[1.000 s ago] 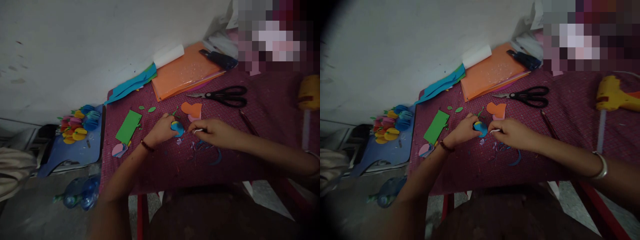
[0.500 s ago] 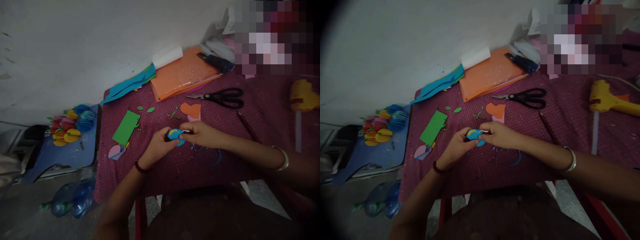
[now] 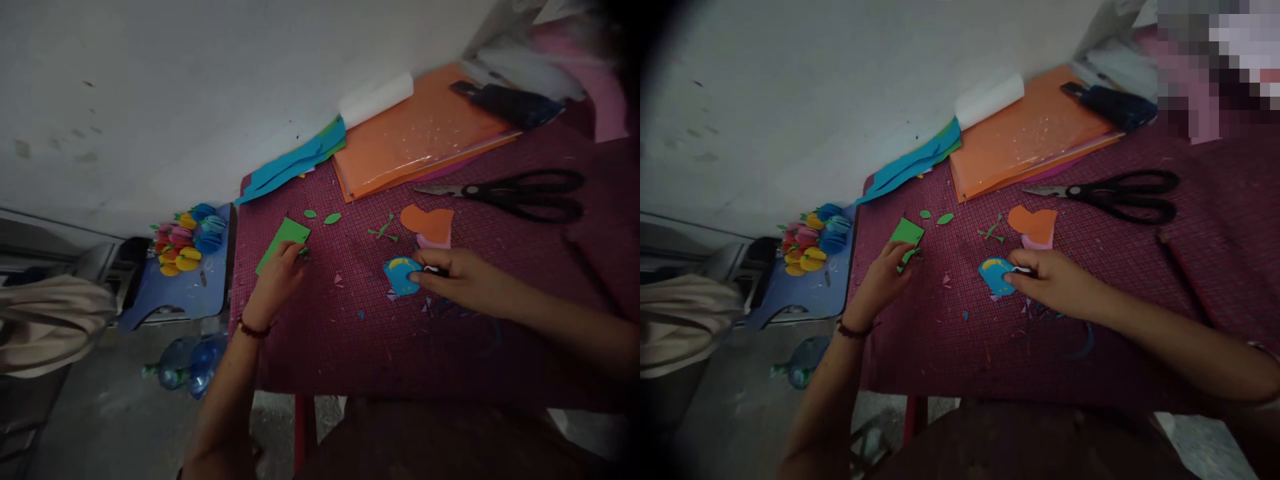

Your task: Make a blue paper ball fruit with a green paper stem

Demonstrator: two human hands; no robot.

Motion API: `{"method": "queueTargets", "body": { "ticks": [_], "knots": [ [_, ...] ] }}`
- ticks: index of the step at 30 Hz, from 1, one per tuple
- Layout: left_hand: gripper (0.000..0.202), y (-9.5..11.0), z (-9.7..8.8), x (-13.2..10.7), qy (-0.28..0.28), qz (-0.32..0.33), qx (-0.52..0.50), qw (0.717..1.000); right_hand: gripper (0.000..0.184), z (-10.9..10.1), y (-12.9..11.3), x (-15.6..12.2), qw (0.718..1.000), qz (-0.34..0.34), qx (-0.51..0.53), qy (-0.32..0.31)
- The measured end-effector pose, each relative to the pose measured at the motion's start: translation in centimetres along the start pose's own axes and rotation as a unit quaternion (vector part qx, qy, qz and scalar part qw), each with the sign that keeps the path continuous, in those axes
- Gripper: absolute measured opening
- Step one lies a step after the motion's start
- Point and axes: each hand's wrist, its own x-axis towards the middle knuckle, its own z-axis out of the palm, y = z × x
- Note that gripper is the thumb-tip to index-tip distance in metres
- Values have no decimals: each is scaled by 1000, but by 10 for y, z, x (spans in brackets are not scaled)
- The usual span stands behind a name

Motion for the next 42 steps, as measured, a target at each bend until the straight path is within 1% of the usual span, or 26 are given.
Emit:
{"method": "queueTargets", "body": {
  "ticks": [2,4,8,11,15,18,21,23,26,28,30,31,33,34,35,36,38,39,40,42],
  "knots": [
    [44,-5,1,5,-30,21,1,999,29,0,2,0,1000,4,-14,1],
    [44,-8,4,13,-52,30,-14,998,30,0,3,1,1000,6,-22,-1],
    [35,-13,7,29,-76,6,-34,997,31,0,2,2,1000,2,-27,0],
    [27,-18,9,37,-84,-1,-24,996,30,0,3,2,1000,-1,-21,-1],
    [13,-19,12,39,-92,-1,6,996,28,1,3,2,1000,5,-26,-12],
    [12,-15,12,37,-103,20,10,994,30,1,0,2,999,6,-32,-18],
    [13,-10,6,40,-106,54,-3,993,30,1,-2,3,999,2,-43,-17],
    [14,-11,-2,51,-90,68,-17,993,30,2,-2,3,999,4,-43,-17],
    [14,-18,-12,84,-41,60,-27,997,32,2,-2,5,1000,16,-9,-9],
    [14,-24,-13,109,-35,47,-21,998,32,0,-4,7,999,26,27,5],
    [16,-22,-8,127,-33,40,-3,999,31,-4,-8,9,997,35,66,12],
    [19,-18,-4,131,-10,42,6,999,30,-6,-10,10,995,41,87,10],
    [28,1,3,125,72,51,-6,996,29,-10,-13,11,991,52,127,7],
    [25,15,7,116,98,50,-37,993,28,-10,-13,11,988,54,143,7],
    [17,30,10,104,106,47,-95,989,28,-10,-13,11,987,54,153,9],
    [12,46,13,90,81,38,-173,981,28,-10,-12,11,986,52,156,12],
    [17,77,20,62,-18,17,-338,941,27,-8,-10,10,987,41,152,19],
    [20,90,24,50,-59,12,-389,919,26,-7,-10,9,988,34,148,23],
    [21,100,28,39,-92,12,-418,904,25,-6,-9,9,989,28,143,26],
    [22,114,37,26,-110,0,-460,881,24,-4,-10,7,991,21,133,25]
  ]
}}
